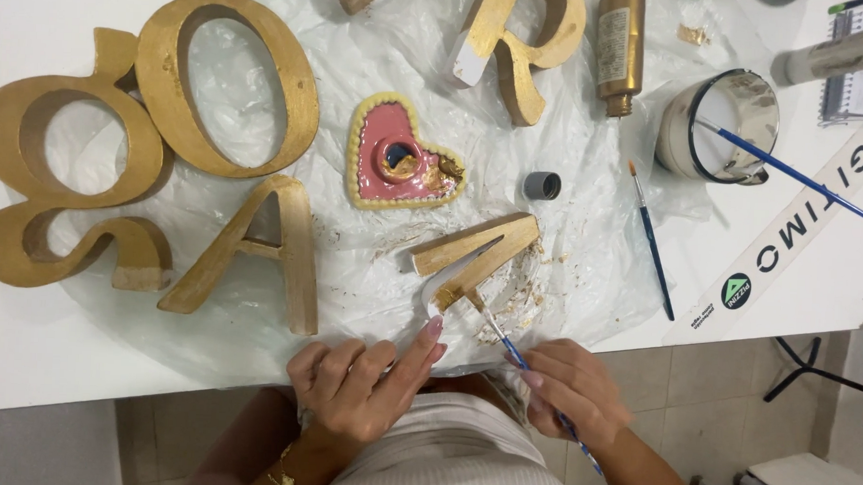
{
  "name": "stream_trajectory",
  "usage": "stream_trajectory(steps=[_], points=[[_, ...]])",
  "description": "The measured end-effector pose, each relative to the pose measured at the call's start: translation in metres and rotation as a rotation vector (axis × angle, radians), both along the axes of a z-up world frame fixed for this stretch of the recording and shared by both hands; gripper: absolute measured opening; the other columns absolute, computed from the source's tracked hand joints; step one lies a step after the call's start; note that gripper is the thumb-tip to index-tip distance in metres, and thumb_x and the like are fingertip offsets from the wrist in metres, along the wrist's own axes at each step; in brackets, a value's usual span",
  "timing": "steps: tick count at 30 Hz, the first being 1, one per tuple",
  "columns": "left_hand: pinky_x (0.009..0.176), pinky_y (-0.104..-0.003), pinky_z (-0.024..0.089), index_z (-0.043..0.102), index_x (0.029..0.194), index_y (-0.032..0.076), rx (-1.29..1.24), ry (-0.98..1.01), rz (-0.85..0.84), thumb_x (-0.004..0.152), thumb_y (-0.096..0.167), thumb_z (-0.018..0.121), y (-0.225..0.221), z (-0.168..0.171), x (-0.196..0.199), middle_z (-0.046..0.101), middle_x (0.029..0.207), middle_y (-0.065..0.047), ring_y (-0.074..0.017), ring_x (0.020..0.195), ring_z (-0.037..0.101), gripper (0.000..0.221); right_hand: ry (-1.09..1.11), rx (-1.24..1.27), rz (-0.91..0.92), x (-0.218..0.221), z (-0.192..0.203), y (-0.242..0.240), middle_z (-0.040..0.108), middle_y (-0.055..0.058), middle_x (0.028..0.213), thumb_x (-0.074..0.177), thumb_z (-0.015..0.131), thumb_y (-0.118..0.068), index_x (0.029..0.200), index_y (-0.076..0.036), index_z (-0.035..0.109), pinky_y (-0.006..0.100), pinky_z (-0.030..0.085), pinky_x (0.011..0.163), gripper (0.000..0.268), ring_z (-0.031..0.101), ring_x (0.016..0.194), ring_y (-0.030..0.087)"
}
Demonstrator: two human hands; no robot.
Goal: Painting wooden decorative letters with white paint using a small brush.
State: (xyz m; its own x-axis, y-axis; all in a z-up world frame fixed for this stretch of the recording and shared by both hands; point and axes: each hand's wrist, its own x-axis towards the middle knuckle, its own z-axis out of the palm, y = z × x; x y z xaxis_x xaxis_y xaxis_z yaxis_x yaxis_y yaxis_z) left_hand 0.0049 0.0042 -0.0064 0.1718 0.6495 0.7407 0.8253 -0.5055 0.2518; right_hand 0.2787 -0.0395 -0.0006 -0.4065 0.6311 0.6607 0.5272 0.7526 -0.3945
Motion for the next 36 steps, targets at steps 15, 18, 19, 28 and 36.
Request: stream_trajectory(steps=[15,18,19,28,36], points=[[0.081,-0.033,0.038,0.084,0.118,0.037,-0.021,0.029,-0.002,0.105,0.051,0.078,-0.002,0.0,-0.003,0.057,0.083,0.014,-0.0104,0.075,0.052,0.02,0.163,-0.579,0.088,0.008,0.072,0.025,0.085,0.013,0.102,0.107,0.056,-0.002,0.139,-0.01,0.062,0.033,0.075,0.075,0.034,0.091,0.091,0.026],[0.084,-0.034,0.04,0.083,0.123,0.037,-0.068,0.064,-0.016,0.105,0.053,0.08,-0.005,0.004,-0.006,0.059,0.087,0.015,-0.0109,0.08,0.054,0.024,-0.149,-0.51,0.237,0.024,0.062,0.017,0.079,0.025,0.124,0.112,0.043,-0.005,0.17,-0.011,0.028,0.041,0.067,0.083,0.059,0.075,0.085,0.034],[0.084,-0.034,0.04,0.083,0.123,0.037,-0.07,0.061,-0.01,0.105,0.053,0.08,-0.005,0.003,-0.006,0.059,0.087,0.015,-0.0109,0.08,0.054,0.024,-0.153,-0.512,0.242,0.02,0.06,0.017,0.079,0.025,0.124,0.112,0.043,-0.005,0.17,-0.011,0.028,0.041,0.067,0.083,0.059,0.075,0.085,0.034],[0.083,-0.032,0.039,0.082,0.125,0.036,-0.041,0.051,-0.002,0.109,0.05,0.074,-0.002,0.003,-0.006,0.054,0.081,0.015,-0.0107,0.077,0.052,0.023,-0.144,-0.147,0.157,-0.033,0.072,0.053,0.076,0.026,0.095,0.109,0.046,-0.008,0.115,0.012,0.061,0.037,0.069,0.07,0.025,0.08,0.076,0.034],[0.083,-0.033,0.039,0.083,0.125,0.037,-0.042,0.052,0.004,0.109,0.051,0.073,-0.001,0.003,-0.006,0.055,0.081,0.014,-0.0102,0.077,0.052,0.024,-0.193,-0.177,0.169,-0.029,0.075,0.055,0.076,0.026,0.104,0.11,0.045,-0.008,0.121,0.012,0.059,0.041,0.071,0.077,0.027,0.082,0.088,0.037]])
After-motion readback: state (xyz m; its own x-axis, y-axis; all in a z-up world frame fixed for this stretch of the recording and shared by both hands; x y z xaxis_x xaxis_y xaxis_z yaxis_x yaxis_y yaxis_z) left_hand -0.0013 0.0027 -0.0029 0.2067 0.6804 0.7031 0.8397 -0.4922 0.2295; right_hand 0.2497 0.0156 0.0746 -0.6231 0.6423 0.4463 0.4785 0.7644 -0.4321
